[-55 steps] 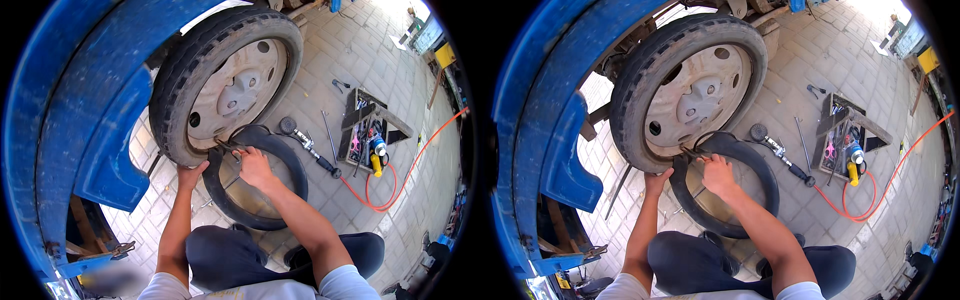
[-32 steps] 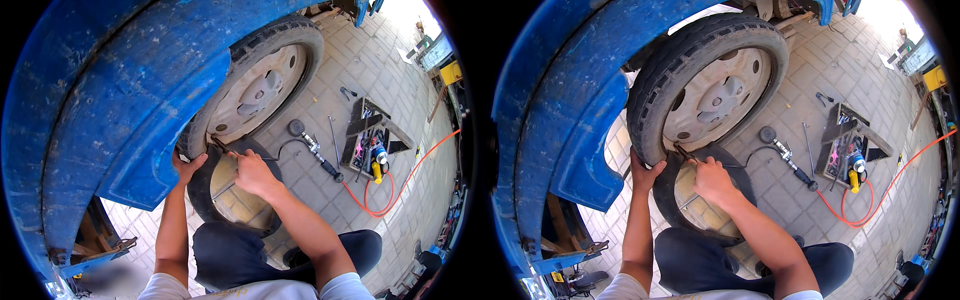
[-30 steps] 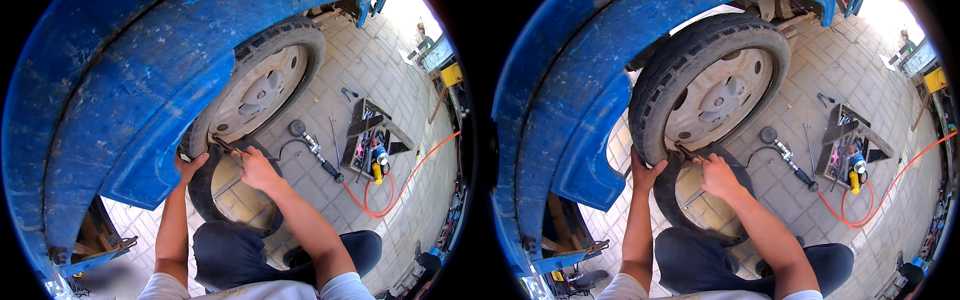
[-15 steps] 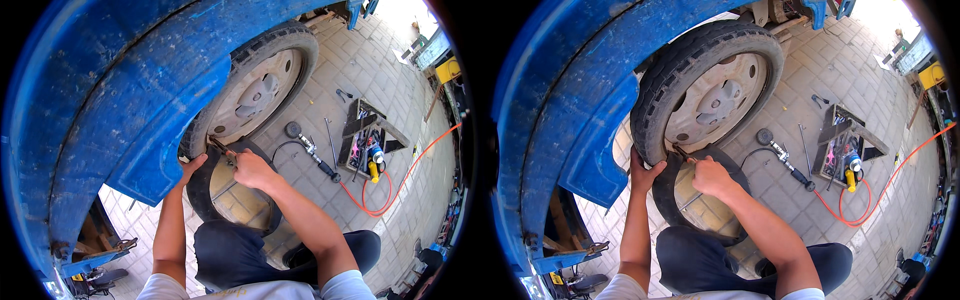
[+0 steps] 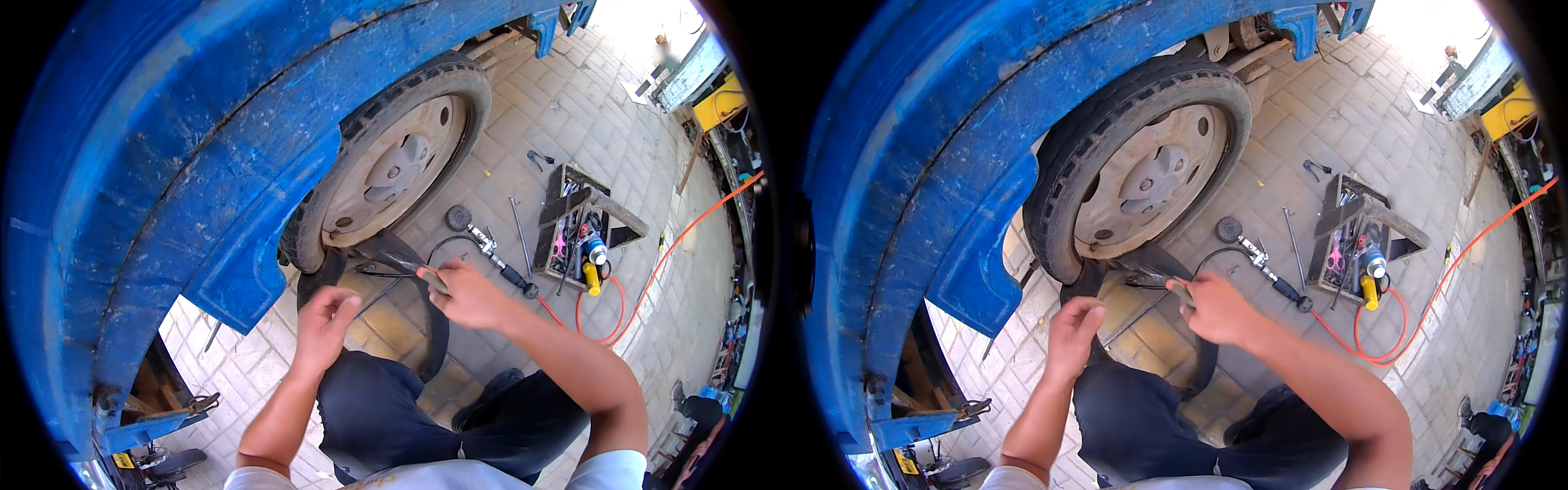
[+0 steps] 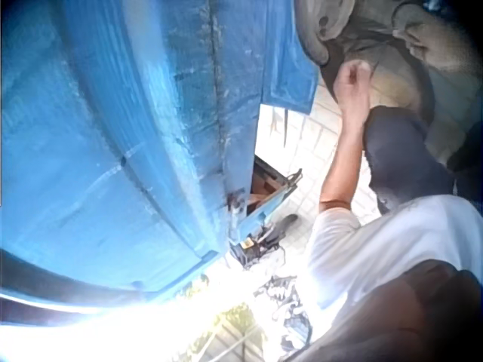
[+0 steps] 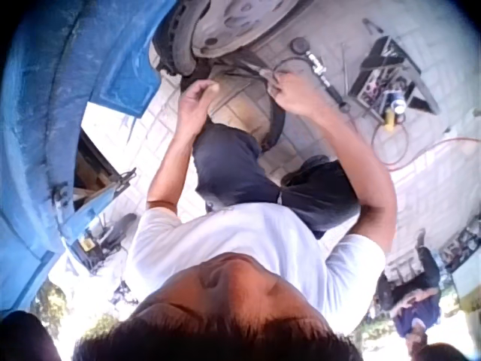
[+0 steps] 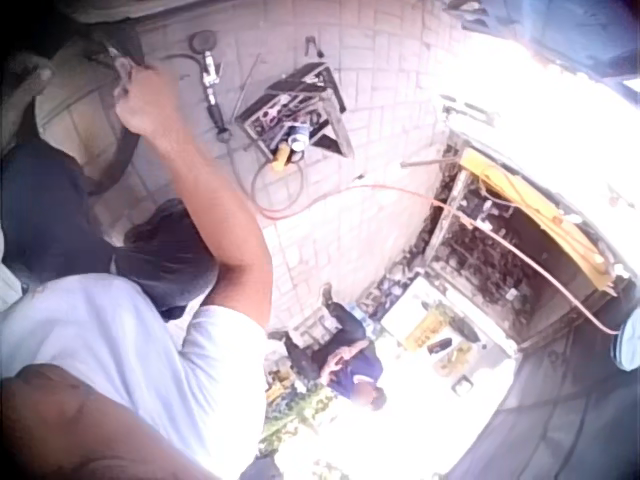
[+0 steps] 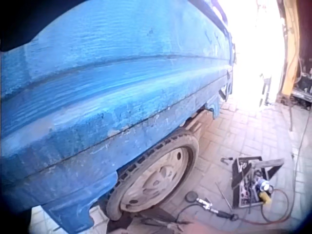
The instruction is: The person uses a metal bar to pry the tire bead away from the rim of a blue three-wheeled vehicle. They then remove the inner tube, connect it to an air hose, and inflate it. Finally, the person retrieves a wrench from a cluttered workbench and returns to the tire.
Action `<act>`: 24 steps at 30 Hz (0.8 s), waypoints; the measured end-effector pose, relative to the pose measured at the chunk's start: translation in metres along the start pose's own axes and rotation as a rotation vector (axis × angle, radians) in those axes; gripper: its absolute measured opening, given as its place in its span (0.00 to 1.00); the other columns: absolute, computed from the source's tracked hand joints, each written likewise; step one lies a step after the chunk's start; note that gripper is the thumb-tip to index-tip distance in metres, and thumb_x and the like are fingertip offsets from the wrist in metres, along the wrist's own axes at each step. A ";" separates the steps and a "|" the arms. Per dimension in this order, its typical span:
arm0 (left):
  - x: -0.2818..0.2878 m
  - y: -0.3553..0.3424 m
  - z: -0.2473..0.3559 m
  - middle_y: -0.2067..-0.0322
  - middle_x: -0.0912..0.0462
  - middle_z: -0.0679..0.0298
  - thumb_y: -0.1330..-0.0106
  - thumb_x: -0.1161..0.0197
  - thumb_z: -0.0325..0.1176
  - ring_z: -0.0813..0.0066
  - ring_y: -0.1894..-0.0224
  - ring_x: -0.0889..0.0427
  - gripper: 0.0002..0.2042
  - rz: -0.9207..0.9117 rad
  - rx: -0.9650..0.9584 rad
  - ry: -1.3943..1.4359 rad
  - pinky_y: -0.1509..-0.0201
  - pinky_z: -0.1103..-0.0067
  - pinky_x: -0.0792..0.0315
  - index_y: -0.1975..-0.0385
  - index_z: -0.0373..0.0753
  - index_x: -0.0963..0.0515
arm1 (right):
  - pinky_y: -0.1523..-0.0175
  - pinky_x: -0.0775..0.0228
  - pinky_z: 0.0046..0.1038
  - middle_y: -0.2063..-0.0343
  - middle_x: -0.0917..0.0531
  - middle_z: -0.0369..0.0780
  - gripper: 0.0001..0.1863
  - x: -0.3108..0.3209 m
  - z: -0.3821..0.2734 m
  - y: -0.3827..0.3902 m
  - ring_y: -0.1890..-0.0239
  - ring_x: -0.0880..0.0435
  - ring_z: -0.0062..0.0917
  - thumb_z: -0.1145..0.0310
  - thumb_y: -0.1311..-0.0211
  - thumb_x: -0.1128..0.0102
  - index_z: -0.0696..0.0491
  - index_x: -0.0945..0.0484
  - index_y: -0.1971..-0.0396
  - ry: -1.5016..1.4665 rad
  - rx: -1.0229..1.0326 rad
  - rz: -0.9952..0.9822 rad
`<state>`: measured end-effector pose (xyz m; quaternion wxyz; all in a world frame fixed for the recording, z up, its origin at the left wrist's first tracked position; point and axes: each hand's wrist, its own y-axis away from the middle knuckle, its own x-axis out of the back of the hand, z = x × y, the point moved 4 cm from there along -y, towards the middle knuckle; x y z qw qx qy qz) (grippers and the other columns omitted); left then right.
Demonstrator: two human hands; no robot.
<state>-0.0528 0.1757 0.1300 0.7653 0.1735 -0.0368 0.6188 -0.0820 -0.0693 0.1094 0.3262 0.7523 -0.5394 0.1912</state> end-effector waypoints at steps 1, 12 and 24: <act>-0.018 -0.009 -0.003 0.66 0.21 0.62 0.34 0.40 0.37 0.75 0.66 0.23 0.14 -0.138 0.219 0.277 0.59 0.77 0.28 0.55 0.34 0.26 | 0.45 0.33 0.39 0.55 0.26 0.49 0.17 0.011 -0.014 0.017 0.50 0.26 0.42 0.66 0.41 0.44 0.59 0.22 0.55 -0.134 -0.026 -0.040; -0.127 -0.131 -0.104 0.78 0.26 0.69 0.31 0.48 0.35 0.76 0.76 0.28 0.08 0.661 0.697 1.323 0.69 0.74 0.27 0.73 0.43 0.30 | 0.48 0.31 0.38 0.61 0.23 0.52 0.17 0.016 0.005 0.035 0.55 0.24 0.45 0.71 0.44 0.42 0.61 0.23 0.54 -0.255 -0.017 0.357; -0.089 -0.219 -0.186 0.82 0.33 0.67 0.39 0.48 0.37 0.72 0.78 0.31 0.08 0.550 0.588 1.966 0.73 0.72 0.33 0.77 0.44 0.32 | 0.48 0.31 0.40 0.64 0.25 0.51 0.24 0.038 0.045 0.041 0.56 0.25 0.45 0.70 0.50 0.41 0.53 0.24 0.50 -0.198 0.017 0.508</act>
